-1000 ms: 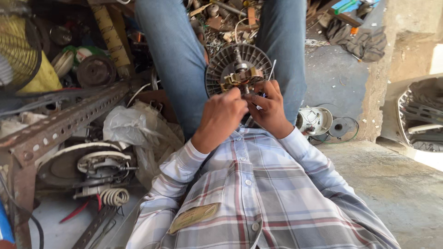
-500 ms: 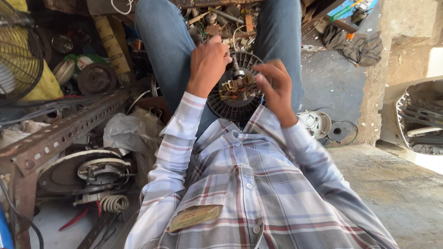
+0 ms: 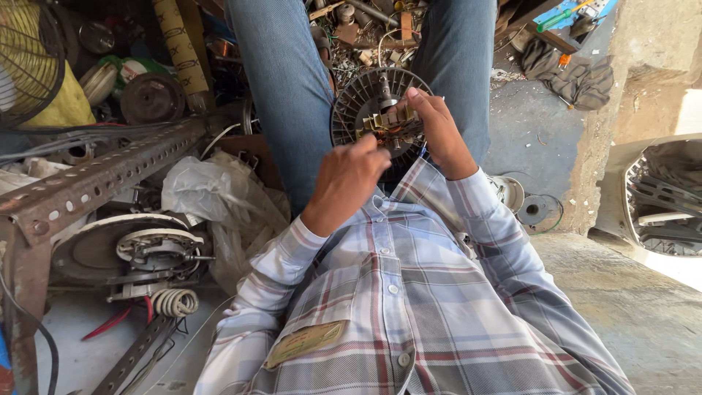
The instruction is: The person manipulates the internal wiring and core of a fan motor by hand while sitting.
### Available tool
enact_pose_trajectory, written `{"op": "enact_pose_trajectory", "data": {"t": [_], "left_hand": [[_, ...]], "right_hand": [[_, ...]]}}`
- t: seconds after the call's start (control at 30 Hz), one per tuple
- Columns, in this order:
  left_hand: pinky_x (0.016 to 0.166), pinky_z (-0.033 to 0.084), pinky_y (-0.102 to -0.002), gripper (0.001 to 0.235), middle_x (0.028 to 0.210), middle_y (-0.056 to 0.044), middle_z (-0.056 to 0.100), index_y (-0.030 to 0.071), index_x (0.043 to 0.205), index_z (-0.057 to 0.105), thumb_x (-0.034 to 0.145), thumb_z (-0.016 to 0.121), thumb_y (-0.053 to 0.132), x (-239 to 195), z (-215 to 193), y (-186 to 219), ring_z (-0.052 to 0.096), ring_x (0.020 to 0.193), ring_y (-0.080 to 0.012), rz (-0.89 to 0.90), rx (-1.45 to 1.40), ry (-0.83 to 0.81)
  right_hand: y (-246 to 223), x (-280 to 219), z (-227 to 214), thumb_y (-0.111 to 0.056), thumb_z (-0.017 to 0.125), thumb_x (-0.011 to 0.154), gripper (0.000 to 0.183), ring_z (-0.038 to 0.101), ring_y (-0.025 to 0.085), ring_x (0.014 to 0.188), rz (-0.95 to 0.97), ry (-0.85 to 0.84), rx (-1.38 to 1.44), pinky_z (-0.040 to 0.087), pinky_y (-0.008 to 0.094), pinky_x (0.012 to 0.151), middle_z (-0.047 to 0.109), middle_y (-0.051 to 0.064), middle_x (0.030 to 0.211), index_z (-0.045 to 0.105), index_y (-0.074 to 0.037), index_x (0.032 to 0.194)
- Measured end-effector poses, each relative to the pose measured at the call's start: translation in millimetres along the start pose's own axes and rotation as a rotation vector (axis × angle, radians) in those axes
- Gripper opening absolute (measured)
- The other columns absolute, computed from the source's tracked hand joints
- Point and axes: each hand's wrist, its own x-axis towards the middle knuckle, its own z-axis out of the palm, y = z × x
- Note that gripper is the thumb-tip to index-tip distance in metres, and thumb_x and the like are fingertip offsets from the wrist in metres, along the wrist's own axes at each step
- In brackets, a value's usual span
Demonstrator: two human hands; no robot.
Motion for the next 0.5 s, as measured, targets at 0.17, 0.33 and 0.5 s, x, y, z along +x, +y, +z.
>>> {"op": "enact_pose_trajectory", "data": {"t": [0.17, 0.33, 0.5], "left_hand": [[0.061, 0.050, -0.040, 0.011, 0.077, -0.008, 0.058, 0.008, 0.078, 0.075, 0.084, 0.073, 0.017, -6.9, 4.9, 11.0, 0.064, 0.068, -0.0244, 0.116, 0.025, -0.125], [0.068, 0.049, -0.040, 0.011, 0.080, -0.006, 0.056, 0.010, 0.073, 0.070, 0.084, 0.071, 0.013, 7.0, -19.5, 9.7, 0.063, 0.078, -0.0231, 0.299, 0.136, -0.112], [0.063, 0.048, -0.040, 0.012, 0.078, -0.006, 0.055, 0.010, 0.078, 0.069, 0.087, 0.073, 0.016, 54.4, -25.9, -4.7, 0.061, 0.075, -0.0257, 0.385, 0.120, 0.101]], "right_hand": [[-1.5, -44.7, 19.6, -0.012, 0.066, 0.096, 0.018, 0.057, 0.023, 0.099, -0.762, 0.332, -0.723, 0.046, 0.037, 0.088, 0.066, 0.009, 0.104, 0.076, -0.005, 0.110], [-1.1, -77.6, 18.2, -0.007, 0.083, 0.079, 0.023, 0.051, 0.027, 0.093, -0.804, 0.124, -0.876, 0.044, 0.037, 0.080, 0.055, 0.012, 0.096, 0.076, -0.006, 0.100], [13.3, -72.7, 20.0, -0.009, 0.088, 0.080, 0.018, 0.051, 0.019, 0.082, -0.599, 0.350, -0.669, 0.042, 0.033, 0.072, 0.049, 0.005, 0.087, 0.078, -0.006, 0.095]]}}
